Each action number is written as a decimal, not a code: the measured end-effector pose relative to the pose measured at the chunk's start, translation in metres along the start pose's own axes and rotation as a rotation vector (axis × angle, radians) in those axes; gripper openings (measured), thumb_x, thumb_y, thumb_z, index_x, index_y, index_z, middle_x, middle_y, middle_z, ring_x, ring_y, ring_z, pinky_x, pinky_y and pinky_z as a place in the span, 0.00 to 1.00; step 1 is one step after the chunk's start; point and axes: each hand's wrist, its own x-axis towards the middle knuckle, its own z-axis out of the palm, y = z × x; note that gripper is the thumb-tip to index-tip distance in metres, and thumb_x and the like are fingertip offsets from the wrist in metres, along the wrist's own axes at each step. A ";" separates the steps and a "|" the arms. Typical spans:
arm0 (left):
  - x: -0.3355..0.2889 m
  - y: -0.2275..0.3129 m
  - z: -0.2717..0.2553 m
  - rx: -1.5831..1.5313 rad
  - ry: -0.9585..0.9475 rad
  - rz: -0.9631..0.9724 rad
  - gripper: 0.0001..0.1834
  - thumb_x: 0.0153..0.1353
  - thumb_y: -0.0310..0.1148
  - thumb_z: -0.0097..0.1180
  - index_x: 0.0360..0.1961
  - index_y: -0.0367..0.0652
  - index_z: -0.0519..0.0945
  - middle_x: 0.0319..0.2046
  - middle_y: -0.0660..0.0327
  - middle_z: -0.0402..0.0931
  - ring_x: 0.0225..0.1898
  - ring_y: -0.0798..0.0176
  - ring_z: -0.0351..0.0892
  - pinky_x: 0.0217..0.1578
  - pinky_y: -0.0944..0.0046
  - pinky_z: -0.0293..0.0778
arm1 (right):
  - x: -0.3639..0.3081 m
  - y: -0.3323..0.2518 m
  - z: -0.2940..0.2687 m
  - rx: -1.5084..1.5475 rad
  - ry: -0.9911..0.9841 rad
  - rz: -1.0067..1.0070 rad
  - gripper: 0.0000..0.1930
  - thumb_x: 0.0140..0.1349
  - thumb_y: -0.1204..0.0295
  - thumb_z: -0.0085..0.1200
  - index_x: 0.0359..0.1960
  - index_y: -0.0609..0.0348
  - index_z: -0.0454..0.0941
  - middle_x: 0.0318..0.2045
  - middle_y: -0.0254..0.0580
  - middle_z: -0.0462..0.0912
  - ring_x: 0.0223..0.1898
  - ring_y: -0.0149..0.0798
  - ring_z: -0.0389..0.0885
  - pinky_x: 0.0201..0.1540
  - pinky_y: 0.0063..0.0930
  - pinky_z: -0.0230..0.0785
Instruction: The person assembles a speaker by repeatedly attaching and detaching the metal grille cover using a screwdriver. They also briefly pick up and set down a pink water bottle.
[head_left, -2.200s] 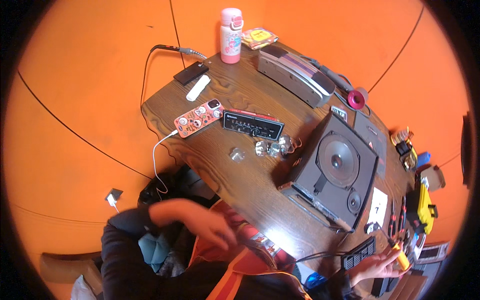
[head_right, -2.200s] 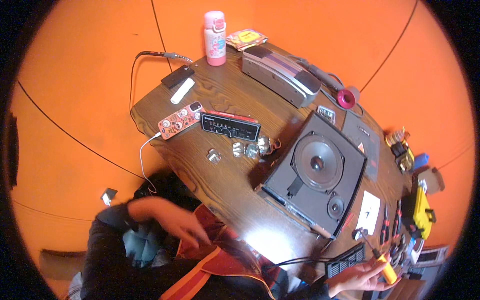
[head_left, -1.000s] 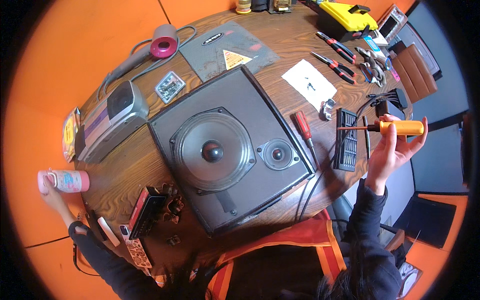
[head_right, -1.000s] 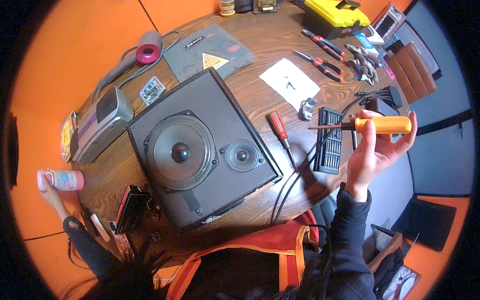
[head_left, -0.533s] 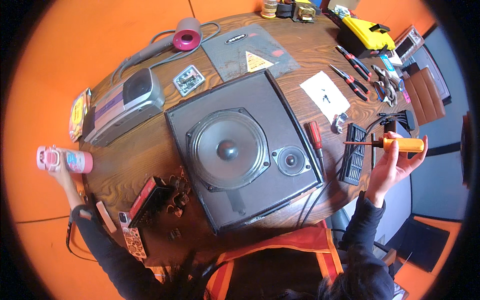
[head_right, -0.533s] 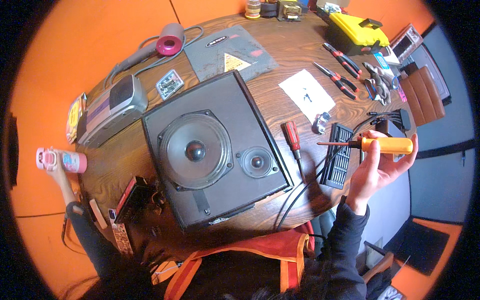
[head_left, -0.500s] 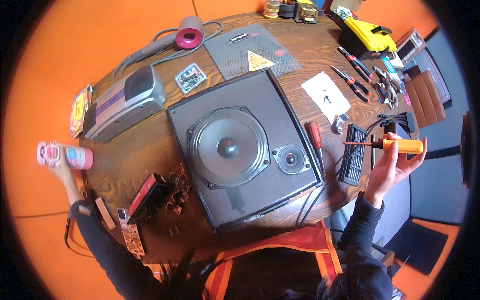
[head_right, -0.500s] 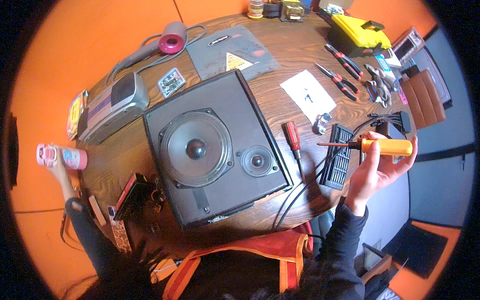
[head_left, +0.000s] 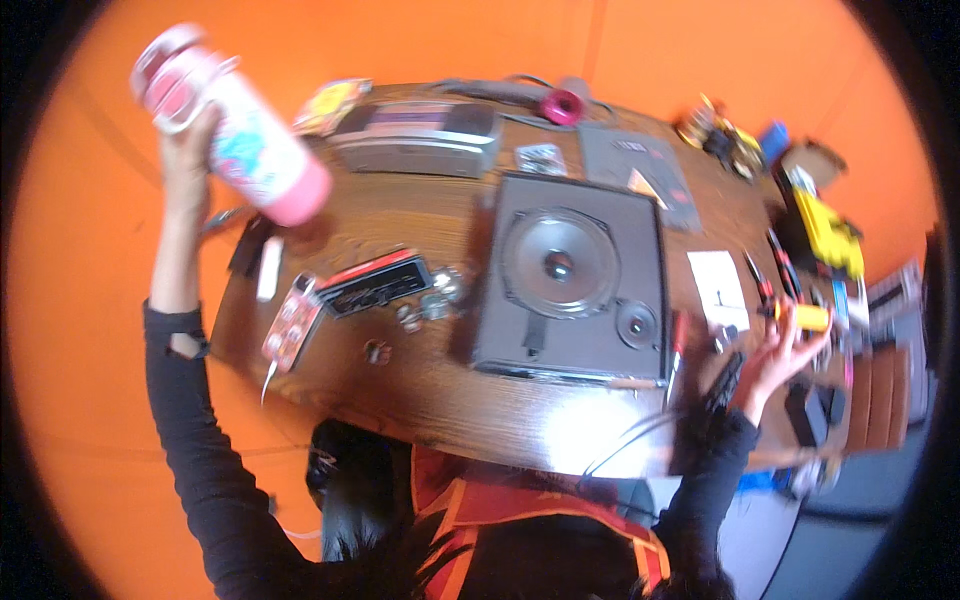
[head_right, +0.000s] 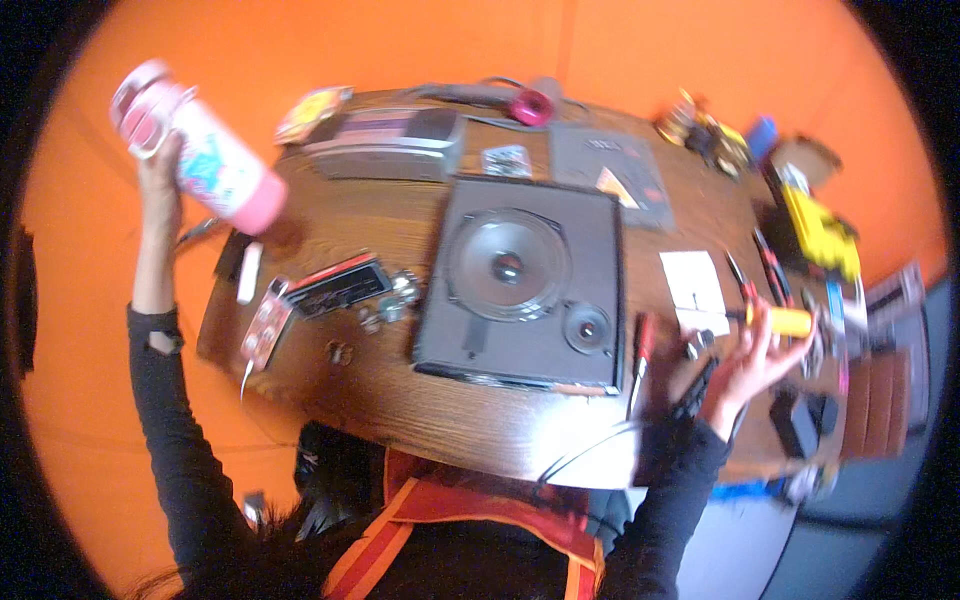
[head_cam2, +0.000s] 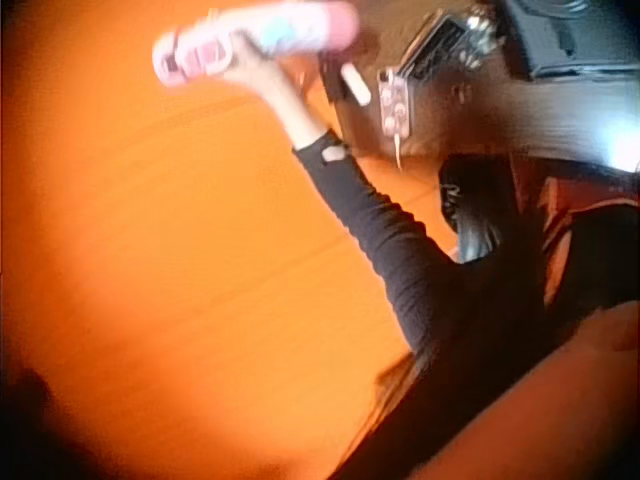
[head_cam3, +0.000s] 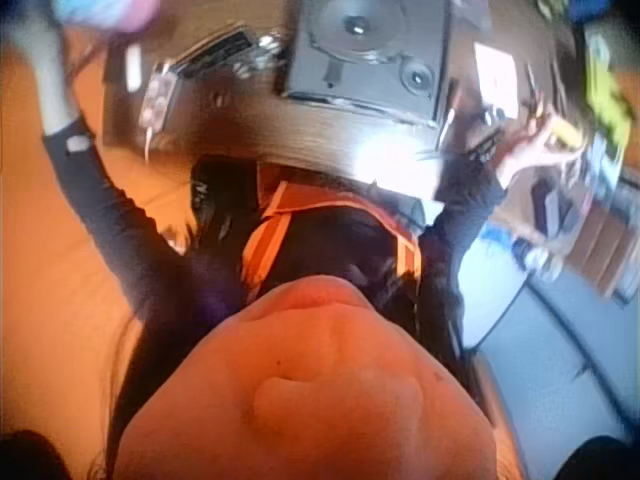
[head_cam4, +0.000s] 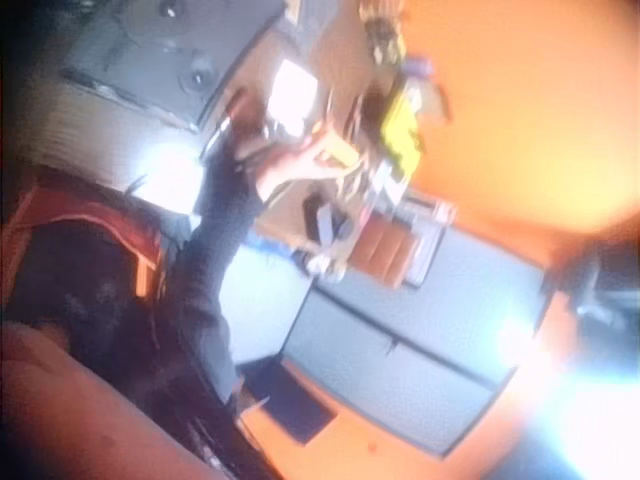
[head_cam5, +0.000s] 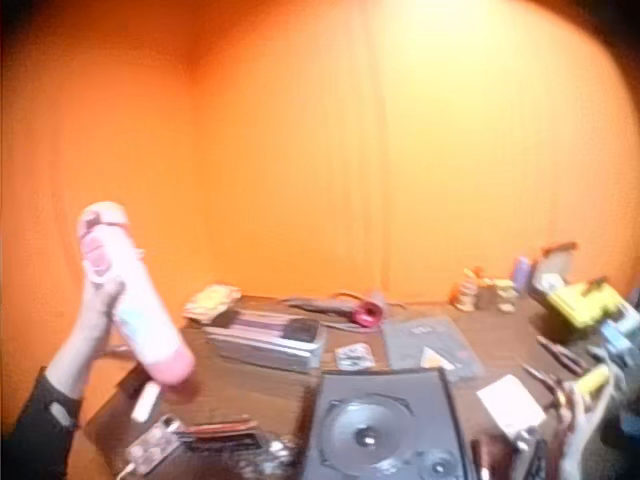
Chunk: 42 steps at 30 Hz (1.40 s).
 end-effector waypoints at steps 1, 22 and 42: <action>-0.024 0.024 0.004 -0.111 -0.070 0.003 0.30 0.52 0.40 0.58 0.53 0.37 0.66 0.47 0.58 0.71 0.46 0.64 0.72 0.47 0.64 0.69 | 0.001 0.008 0.000 0.028 -0.033 0.005 0.30 0.57 0.80 0.52 0.60 0.47 0.53 0.43 0.50 0.74 0.43 0.41 0.78 0.43 0.30 0.73; -0.346 0.210 0.146 -0.649 -0.515 0.107 0.29 0.43 0.32 0.58 0.49 0.36 0.67 0.44 0.52 0.69 0.43 0.58 0.72 0.45 0.63 0.68 | 0.000 0.044 -0.011 0.124 -0.181 0.098 0.30 0.56 0.81 0.53 0.58 0.49 0.53 0.39 0.47 0.75 0.39 0.39 0.79 0.37 0.25 0.73; -0.357 0.212 0.155 -0.405 -0.418 0.028 0.19 0.43 0.38 0.60 0.37 0.40 0.81 0.36 0.52 0.77 0.29 0.56 0.78 0.32 0.64 0.74 | -0.009 0.035 0.001 0.169 -0.242 0.096 0.29 0.55 0.82 0.53 0.56 0.51 0.53 0.38 0.48 0.74 0.40 0.40 0.79 0.43 0.33 0.74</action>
